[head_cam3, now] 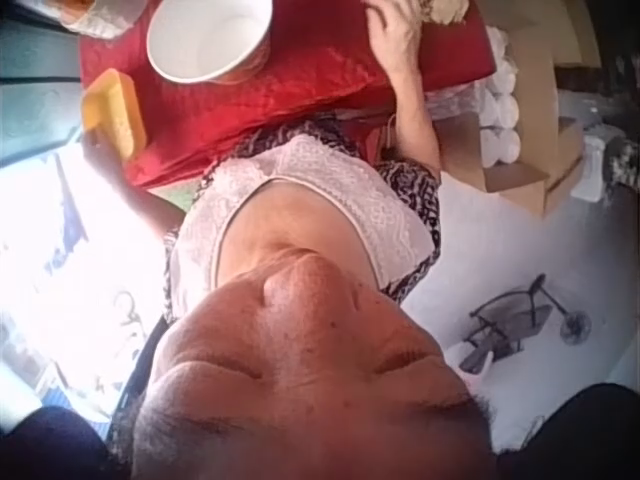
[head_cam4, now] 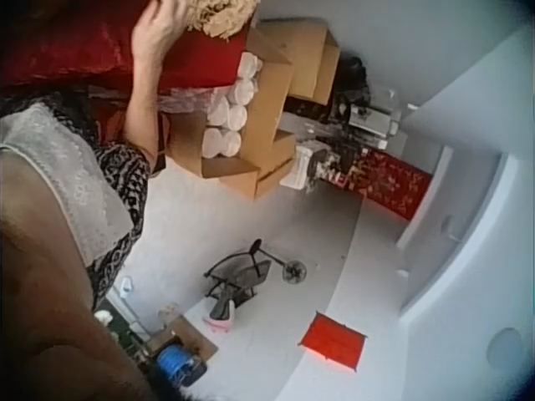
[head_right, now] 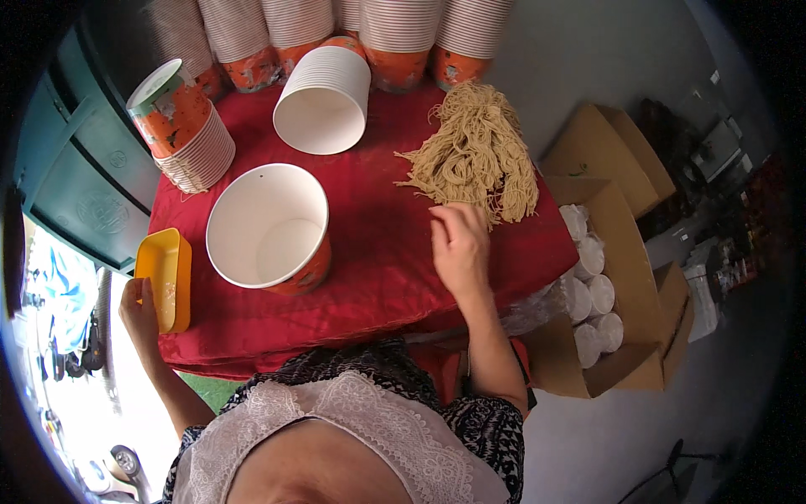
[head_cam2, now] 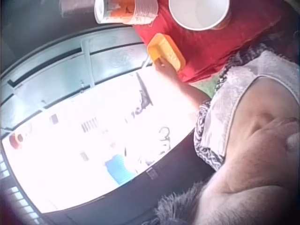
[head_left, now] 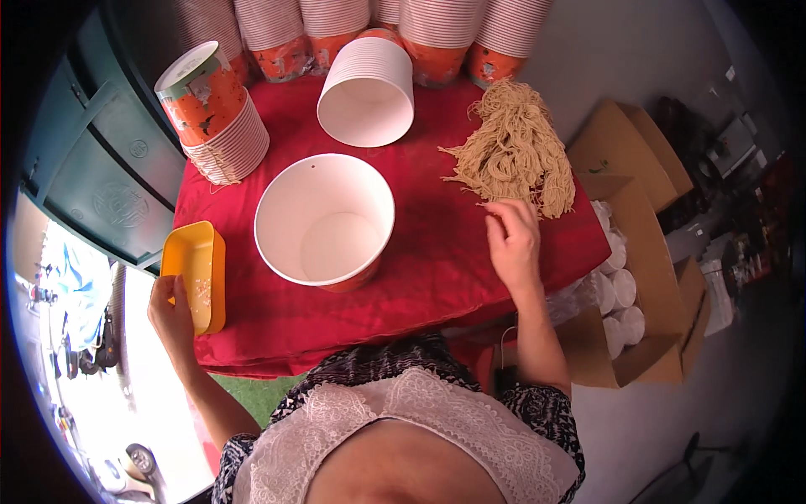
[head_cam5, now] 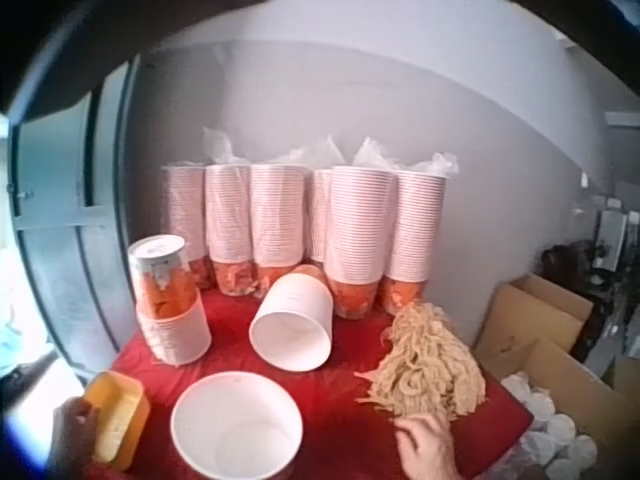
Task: Attaching string handles to paper buckets using plastic fasteners.
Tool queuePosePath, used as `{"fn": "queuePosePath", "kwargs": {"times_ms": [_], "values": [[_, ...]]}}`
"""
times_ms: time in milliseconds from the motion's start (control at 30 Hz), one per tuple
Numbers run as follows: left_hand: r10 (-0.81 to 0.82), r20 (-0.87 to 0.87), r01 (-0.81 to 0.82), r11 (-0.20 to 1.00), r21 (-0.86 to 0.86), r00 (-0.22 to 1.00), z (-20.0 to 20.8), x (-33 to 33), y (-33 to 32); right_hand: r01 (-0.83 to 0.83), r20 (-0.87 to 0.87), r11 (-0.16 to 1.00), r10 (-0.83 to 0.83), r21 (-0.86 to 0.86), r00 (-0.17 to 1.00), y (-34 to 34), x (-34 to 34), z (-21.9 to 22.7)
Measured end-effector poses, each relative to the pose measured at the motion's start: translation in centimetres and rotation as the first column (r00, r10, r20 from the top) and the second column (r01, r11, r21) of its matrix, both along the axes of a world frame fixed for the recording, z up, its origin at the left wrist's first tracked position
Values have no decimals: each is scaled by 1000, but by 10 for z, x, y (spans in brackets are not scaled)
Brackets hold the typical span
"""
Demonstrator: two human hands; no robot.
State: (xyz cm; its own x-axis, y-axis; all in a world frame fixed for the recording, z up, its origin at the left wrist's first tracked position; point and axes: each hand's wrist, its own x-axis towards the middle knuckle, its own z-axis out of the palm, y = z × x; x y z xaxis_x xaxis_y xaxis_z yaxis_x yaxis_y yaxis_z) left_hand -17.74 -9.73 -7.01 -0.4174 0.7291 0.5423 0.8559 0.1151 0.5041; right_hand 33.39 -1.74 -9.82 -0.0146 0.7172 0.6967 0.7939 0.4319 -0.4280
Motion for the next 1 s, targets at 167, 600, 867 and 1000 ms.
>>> {"fn": "queuePosePath", "kwargs": {"times_ms": [167,600,867,1000], "values": [[-70,82,63,995,81,994,14,34,0,235,45,969,-232,-78,972,17,61,-14],[-269,68,257,956,144,961,13,70,5,515,52,855,-513,-63,857,37,149,-26],[-363,86,350,926,140,928,14,91,7,538,131,838,-525,-97,841,47,143,-24],[-381,91,367,919,143,920,15,98,7,598,244,793,-560,-119,792,49,138,-24]]}}
